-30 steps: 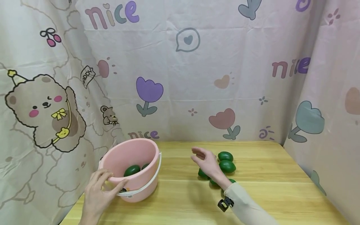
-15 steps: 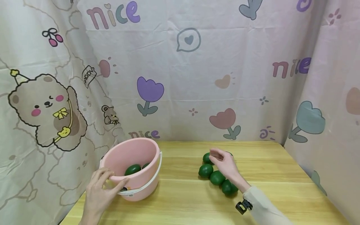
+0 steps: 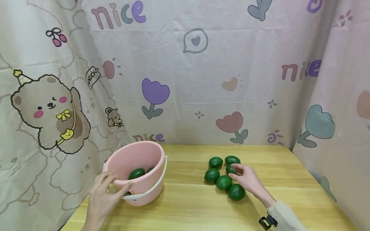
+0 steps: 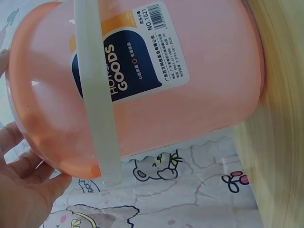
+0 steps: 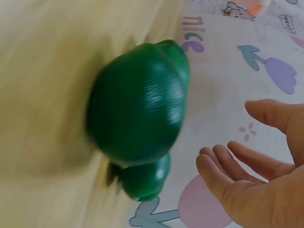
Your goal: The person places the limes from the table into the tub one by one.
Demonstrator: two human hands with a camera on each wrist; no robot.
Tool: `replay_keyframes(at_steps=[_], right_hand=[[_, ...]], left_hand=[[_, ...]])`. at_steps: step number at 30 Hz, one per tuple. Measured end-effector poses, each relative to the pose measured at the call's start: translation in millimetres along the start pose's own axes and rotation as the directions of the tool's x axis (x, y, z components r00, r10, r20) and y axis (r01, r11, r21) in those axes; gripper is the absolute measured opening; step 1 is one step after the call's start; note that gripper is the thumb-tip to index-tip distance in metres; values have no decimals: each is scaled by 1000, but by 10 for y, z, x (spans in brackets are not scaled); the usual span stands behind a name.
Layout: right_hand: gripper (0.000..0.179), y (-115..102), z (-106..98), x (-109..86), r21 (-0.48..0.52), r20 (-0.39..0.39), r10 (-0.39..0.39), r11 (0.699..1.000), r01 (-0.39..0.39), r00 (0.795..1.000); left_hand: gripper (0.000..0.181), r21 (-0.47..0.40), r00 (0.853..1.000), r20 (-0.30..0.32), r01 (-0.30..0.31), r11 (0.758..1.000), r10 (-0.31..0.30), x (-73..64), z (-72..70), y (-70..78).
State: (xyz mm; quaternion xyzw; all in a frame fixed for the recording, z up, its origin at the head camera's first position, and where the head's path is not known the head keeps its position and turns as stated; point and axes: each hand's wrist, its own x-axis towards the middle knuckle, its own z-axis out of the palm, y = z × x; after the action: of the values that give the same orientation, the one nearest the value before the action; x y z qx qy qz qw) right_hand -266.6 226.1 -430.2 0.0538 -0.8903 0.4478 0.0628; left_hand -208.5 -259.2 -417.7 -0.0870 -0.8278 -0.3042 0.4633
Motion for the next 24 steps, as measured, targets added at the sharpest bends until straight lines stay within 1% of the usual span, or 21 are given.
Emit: replay_keyframes(at_steps=[3, 6, 9, 12, 15, 19, 21, 24], right_hand=[[55, 96, -9, -51, -53, 28, 15, 998, -14, 999], [65, 176, -19, -76, -97, 70, 49, 994, -42, 996], [75, 235, -27, -94, -127, 129, 77, 990, -60, 989], [78, 290, -22, -106, -139, 159, 96, 987, -74, 983], [77, 331, -16, -121, -152, 168, 103, 985, -77, 980], [73, 373, -13, -140, -180, 186, 124, 979, -91, 975], [71, 389, -15, -147, -167, 200, 134, 981, -101, 971], [58, 412, -26, -155, -126, 236, 116, 988, -88, 965]], left_hand=[[46, -6, 1000, -1, -17, 1000, 17, 12, 5, 2], [47, -10, 999, -10, -40, 999, 40, 19, 11, 2], [47, -10, 999, -13, -37, 999, 37, 16, 9, 8], [47, -7, 1000, -11, -22, 1000, 21, 7, 4, 12], [47, -2, 1000, -3, -4, 1000, 4, -1, -3, 15], [47, 2, 1000, 0, -6, 1000, 6, -2, -3, 10], [47, 1, 1000, -4, -15, 1000, 15, 0, -2, 7], [47, -5, 1000, -12, -27, 1000, 27, 5, -1, 3]])
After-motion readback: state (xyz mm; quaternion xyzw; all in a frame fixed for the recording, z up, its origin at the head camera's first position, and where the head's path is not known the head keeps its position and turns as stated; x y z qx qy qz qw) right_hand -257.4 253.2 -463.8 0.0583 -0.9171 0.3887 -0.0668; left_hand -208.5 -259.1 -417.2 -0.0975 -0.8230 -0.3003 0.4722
